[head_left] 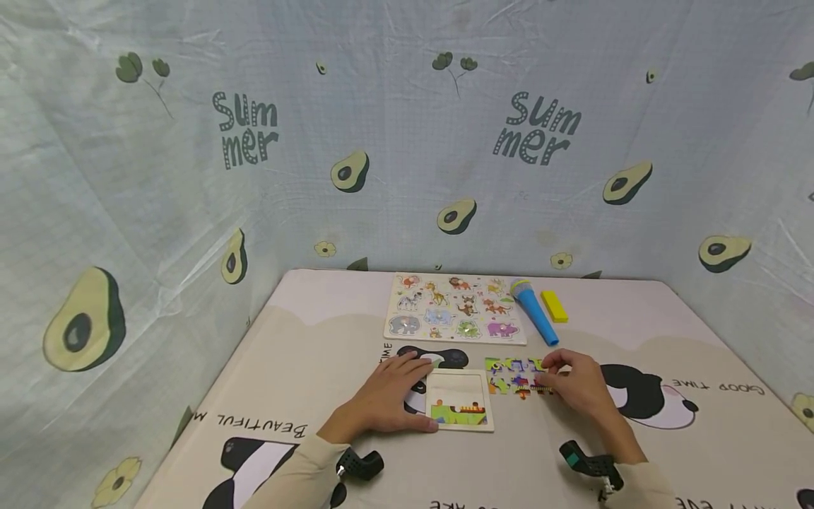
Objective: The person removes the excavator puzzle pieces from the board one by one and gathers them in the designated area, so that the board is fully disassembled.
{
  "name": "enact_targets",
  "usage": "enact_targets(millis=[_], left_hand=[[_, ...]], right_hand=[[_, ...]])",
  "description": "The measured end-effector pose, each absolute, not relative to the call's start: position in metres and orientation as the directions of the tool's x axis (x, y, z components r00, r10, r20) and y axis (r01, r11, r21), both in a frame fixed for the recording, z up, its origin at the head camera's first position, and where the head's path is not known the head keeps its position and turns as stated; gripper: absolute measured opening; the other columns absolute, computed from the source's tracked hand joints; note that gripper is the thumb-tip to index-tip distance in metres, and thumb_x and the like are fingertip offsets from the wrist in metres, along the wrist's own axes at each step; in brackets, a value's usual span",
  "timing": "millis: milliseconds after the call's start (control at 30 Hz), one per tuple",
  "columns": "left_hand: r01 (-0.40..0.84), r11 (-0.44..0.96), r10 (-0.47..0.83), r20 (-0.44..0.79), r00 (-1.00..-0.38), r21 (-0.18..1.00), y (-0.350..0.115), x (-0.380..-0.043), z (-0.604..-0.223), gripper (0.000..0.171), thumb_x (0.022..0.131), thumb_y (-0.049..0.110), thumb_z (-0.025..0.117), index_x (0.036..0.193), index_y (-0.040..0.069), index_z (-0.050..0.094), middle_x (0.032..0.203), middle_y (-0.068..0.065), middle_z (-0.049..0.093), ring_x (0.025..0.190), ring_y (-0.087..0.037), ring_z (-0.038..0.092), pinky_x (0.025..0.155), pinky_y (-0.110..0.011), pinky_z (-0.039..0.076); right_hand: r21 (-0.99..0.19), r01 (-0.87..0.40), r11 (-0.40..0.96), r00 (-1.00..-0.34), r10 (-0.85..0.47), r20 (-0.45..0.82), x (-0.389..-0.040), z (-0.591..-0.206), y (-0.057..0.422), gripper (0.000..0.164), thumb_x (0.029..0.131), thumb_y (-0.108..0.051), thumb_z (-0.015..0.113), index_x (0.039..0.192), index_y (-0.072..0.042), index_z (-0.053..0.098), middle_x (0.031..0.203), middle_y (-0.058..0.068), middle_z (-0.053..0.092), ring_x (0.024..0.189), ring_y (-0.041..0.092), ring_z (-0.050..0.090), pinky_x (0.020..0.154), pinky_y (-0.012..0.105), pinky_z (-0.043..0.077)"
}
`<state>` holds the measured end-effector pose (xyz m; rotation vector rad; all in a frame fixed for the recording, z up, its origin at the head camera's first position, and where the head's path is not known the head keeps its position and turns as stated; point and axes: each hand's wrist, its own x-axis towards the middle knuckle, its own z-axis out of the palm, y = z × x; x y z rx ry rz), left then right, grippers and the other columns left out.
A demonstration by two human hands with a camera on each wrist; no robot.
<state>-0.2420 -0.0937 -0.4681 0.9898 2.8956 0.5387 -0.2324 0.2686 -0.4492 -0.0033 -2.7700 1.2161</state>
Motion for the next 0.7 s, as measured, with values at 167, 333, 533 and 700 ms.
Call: enact_targets(millis=[167, 333, 533, 700], left_hand=[[0.589, 0.737, 0.601, 0.078, -0.795, 0.332, -0.094, -0.243, -0.469, 0.101, 0.075, 0.079, 0.064, 0.156, 0.023, 0.043, 0.16, 0.004, 0.04, 0.153, -0.023, 0.025, 0.123, -0.051, 0.02], [0.608, 0.726, 0.612, 0.101, -0.784, 0.32, -0.094, -0.243, -0.47, 0.101, 0.075, 0.078, 0.066, 0.156, 0.021, 0.043, 0.16, 0.003, 0.041, 0.153, -0.024, 0.026, 0.123, -0.052, 0.022], [0.604, 0.73, 0.61, 0.094, -0.787, 0.32, -0.094, -0.242, -0.469, 0.102, 0.075, 0.079, 0.065, 0.156, 0.021, 0.042, 0.161, 0.003, 0.04, 0.153, -0.024, 0.025, 0.123, -0.051, 0.021], [0.596, 0.737, 0.603, 0.087, -0.793, 0.319, -0.094, -0.243, -0.469, 0.102, 0.075, 0.081, 0.063, 0.156, 0.022, 0.042, 0.161, 0.004, 0.039, 0.153, -0.023, 0.024, 0.124, -0.05, 0.02]], right_hand=[[-0.762, -0.102, 0.639, -0.99, 0.013, 0.143, -0.229, -0.444, 0.246, 0.018, 0.088, -0.01, 0.077, 0.1, -0.002, 0.067, 0.083, 0.007, 0.058, 0.066, 0.018, 0.054, 0.053, 0.024, 0.049], [-0.765, -0.168, 0.621, -0.984, -0.061, 0.167, -0.225, -0.442, 0.221, 0.013, 0.087, -0.005, 0.076, 0.097, -0.006, 0.067, 0.086, 0.004, 0.061, 0.069, 0.018, 0.054, 0.056, 0.023, 0.049], [-0.741, -0.299, 0.602, -0.953, -0.226, 0.201, -0.217, -0.443, 0.19, 0.013, 0.085, -0.004, 0.075, 0.095, -0.009, 0.068, 0.087, -0.001, 0.063, 0.073, 0.015, 0.055, 0.062, 0.022, 0.049], [-0.73, -0.392, 0.56, -0.903, -0.385, 0.19, -0.21, -0.447, 0.167, 0.013, 0.088, -0.006, 0.074, 0.099, -0.01, 0.068, 0.088, -0.004, 0.064, 0.07, 0.009, 0.057, 0.062, 0.023, 0.049]])
